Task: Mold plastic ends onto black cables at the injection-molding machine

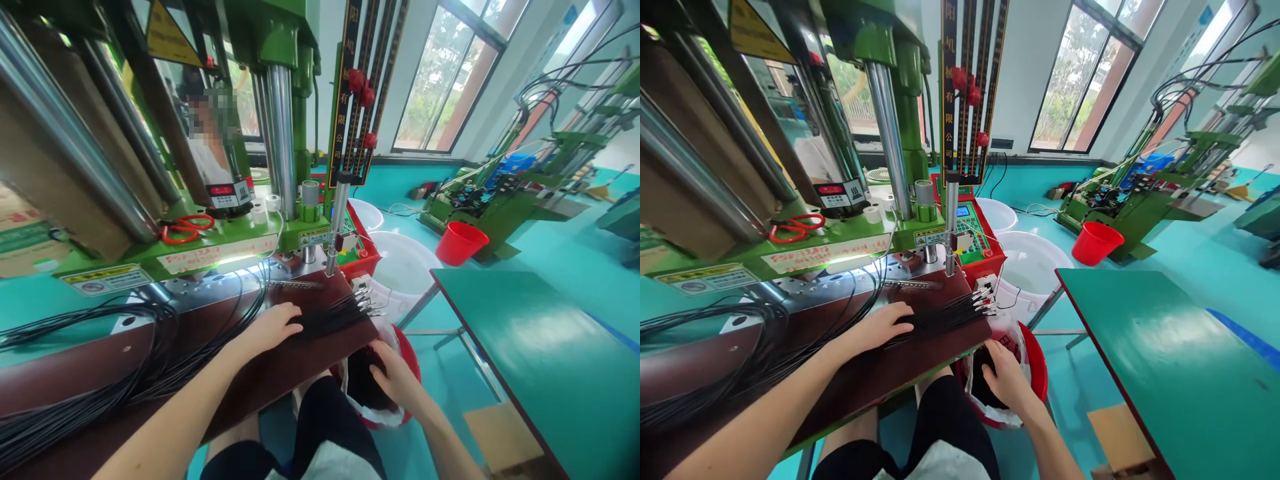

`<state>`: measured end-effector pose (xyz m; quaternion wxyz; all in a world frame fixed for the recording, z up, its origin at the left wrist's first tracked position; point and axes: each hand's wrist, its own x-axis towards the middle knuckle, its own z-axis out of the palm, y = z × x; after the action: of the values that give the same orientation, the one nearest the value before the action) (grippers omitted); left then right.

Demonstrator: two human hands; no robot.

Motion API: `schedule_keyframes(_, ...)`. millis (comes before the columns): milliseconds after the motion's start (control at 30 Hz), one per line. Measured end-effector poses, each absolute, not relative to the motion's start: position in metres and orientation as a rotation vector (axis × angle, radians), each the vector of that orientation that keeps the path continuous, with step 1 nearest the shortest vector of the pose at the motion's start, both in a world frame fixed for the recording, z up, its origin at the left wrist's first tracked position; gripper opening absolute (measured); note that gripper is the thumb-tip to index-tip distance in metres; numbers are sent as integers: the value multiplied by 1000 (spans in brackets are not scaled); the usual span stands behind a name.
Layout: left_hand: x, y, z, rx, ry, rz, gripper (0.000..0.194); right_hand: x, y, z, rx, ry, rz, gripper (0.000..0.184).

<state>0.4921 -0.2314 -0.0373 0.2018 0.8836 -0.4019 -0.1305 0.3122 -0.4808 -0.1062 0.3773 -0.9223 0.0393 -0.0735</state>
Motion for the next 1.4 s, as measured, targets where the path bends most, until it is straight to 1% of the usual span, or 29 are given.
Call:
schedule_keyframes(133,497,-219,-21,2280,-959,-178,23,305,-478,-78,-2551,57,-59,45)
schedule_keyframes(233,490,-207,-4,2203,-867,-157,25,304,-466,-56,-2467,7,-116,38)
schedule_keyframes(300,484,-200,4,2136,-808,-249,27,309,-450,-42,-2244,-77,-80,33)
schedule_keyframes(367,477,-194,8,2068,-778,-334,27,320,-431,-31,-1934,-189,78,30)
schedule_keyframes(433,471,-190,9,2015,-784,-377,27,338,-411,-25,-1596,-275,215,35)
schedule_keyframes(467,468,-188,8,1999,-787,-389,27,349,-402,-23,-1438,-290,225,43)
schedule_keyframes(500,464,-187,8,1989,-783,-398,27,360,-395,-22,-1295,-289,195,50)
schedule_keyframes(533,460,-185,7,1983,-776,-408,27,371,-389,-21,-1170,-274,140,52)
schedule_keyframes(600,453,-183,5,1984,-752,-427,28,389,-383,-17,-977,-216,2,45)
schedule_keyframes(667,446,-182,4,1995,-724,-425,30,399,-383,-13,-875,-146,-103,36)
schedule_keyframes(767,442,-185,-2,2013,-678,-387,32,402,-388,-7,-852,-50,-194,29)
schedule_keyframes(933,448,-196,-18,2003,-597,-341,36,398,-391,-9,-857,116,-360,27)
schedule_keyframes(1100,454,-200,-22,1904,-494,-385,45,402,-395,-15,-800,167,-467,35)
schedule_keyframes(1267,457,-202,-17,1912,-552,-401,39,409,-399,-22,-743,188,-544,37)
schedule_keyframes(1400,459,-202,-16,2065,-709,-353,31,414,-399,-22,-804,188,-659,40)
